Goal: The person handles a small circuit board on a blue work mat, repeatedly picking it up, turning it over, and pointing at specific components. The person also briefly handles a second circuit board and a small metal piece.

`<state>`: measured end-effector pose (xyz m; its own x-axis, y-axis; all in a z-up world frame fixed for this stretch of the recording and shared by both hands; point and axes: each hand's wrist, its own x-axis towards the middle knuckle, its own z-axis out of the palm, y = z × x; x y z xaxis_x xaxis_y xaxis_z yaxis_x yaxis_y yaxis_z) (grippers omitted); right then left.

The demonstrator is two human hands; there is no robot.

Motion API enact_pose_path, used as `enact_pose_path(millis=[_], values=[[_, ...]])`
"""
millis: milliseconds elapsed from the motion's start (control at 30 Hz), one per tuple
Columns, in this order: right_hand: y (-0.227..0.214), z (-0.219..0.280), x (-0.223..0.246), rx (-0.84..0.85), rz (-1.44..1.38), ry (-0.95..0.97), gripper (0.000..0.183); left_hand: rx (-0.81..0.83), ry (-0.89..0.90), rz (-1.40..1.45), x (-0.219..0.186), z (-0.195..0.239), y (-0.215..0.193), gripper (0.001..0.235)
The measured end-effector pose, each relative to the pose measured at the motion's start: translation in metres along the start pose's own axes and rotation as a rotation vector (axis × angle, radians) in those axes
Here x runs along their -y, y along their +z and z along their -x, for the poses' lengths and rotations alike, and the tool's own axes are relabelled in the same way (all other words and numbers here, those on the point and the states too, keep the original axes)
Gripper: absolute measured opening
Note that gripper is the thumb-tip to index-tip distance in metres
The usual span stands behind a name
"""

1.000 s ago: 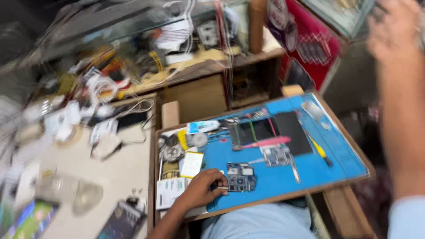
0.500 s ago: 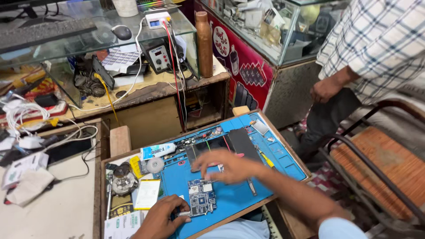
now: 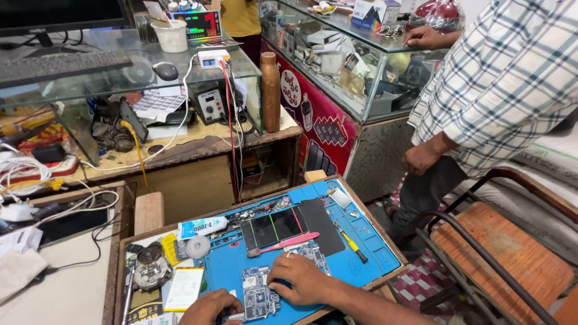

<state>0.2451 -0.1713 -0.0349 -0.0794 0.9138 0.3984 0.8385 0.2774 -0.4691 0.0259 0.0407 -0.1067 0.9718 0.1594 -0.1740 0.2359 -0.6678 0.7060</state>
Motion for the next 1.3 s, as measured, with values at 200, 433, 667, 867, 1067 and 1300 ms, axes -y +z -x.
enact_pose_path(millis=[200, 433, 667, 867, 1067, 1300], values=[[0.004, -0.002, 0.003, -0.01, 0.008, 0.007, 0.012, -0.009, 0.016, -0.057, -0.007, 0.009, -0.002, 0.039], [0.006, -0.007, 0.008, -0.021, -0.021, -0.006, 0.011, -0.059, -0.036, -0.059, -0.069, 0.039, -0.026, 0.035], [0.011, -0.001, -0.006, -0.017, 0.003, 0.016, 0.01, -0.027, -0.169, 0.002, -0.103, 0.057, -0.043, 0.033], [-0.031, -0.006, -0.024, -0.338, 0.031, -0.045, 0.016, -0.173, 0.035, 0.024, -0.077, 0.051, -0.028, 0.026], [-0.257, 0.015, -0.128, -0.8, 0.676, -0.025, 0.013, -0.262, 0.225, -0.058, -0.048, 0.05, -0.01, 0.027], [-0.416, 0.035, -0.216, -1.592, -0.589, 0.702, 0.035, -0.26, 0.202, -0.007, -0.044, 0.038, -0.005, 0.027]])
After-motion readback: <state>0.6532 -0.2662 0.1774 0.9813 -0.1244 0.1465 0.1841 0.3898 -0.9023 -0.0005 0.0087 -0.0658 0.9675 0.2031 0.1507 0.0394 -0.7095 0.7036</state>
